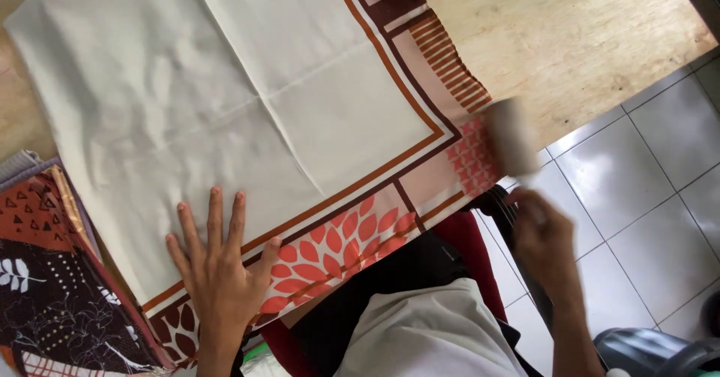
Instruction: The person uses a lint roller to clean a scarf and then folds it on a table.
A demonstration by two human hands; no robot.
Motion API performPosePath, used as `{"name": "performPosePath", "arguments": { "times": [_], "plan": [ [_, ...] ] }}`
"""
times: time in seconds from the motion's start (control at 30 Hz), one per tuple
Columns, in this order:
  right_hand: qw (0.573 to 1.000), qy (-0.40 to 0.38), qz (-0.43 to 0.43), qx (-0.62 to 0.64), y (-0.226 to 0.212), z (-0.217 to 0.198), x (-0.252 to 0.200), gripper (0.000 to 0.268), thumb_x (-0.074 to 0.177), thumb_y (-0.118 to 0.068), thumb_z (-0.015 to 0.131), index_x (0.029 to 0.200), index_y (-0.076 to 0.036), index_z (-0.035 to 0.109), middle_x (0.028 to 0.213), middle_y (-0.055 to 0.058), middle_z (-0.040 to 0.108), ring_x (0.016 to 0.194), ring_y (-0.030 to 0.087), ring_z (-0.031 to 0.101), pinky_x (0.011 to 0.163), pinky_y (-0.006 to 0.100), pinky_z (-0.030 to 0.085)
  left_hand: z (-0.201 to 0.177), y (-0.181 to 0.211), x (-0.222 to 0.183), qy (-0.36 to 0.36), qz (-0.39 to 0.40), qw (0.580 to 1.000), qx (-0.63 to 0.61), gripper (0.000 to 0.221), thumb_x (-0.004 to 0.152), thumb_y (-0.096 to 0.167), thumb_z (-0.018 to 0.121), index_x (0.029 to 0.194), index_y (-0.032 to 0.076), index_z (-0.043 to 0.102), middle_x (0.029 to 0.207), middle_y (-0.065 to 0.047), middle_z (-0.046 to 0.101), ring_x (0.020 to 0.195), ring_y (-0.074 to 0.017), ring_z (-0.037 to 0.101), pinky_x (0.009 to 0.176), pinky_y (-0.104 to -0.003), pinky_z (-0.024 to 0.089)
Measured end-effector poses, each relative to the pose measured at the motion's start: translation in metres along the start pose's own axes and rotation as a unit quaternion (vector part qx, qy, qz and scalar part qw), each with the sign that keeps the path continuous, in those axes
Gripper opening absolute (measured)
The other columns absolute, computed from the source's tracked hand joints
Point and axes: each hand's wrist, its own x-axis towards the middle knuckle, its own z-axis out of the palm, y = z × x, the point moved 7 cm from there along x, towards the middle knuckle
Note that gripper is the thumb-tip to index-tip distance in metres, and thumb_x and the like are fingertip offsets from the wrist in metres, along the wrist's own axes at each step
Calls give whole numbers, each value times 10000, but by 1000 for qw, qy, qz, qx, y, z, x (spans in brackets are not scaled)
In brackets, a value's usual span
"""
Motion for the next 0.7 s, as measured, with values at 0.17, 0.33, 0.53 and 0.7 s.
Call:
{"name": "performPosePath", "arguments": {
  "times": [0.17,0.33,0.53,0.7],
  "plan": [
    [995,85,38,26,-15,10,-22,298,942,36,399,1029,-88,656,704,10,459,627,113,392,533,279,338,2,-1,0,4,-1,1000,1,791,963,703,380,1623,266,394,1720,-57,314,1597,-427,185,1226,-683,156],
    [937,-301,-166,66,-111,100,-75,142,1016,-82,508,1034,-128,642,937,73,628,727,202,605,578,355,436,-2,1,-1,7,-4,1000,-8,792,963,709,391,1629,280,383,1723,-37,308,1602,-415,179,1227,-687,157],
    [997,-78,-25,3,-23,26,-21,617,737,204,414,1161,-124,719,1120,25,776,1026,160,711,898,299,521,3,-3,-1,-9,-6,1000,-8,811,956,735,339,1629,284,365,1730,-36,274,1600,-416,155,1226,-688,128],
    [998,51,23,8,-26,-22,-8,337,913,105,428,1087,-65,662,797,36,546,697,145,474,671,284,406,6,-4,-2,-18,-6,1000,-11,811,950,731,353,1628,287,357,1728,-45,270,1592,-426,151,1218,-690,112]
  ]
}}
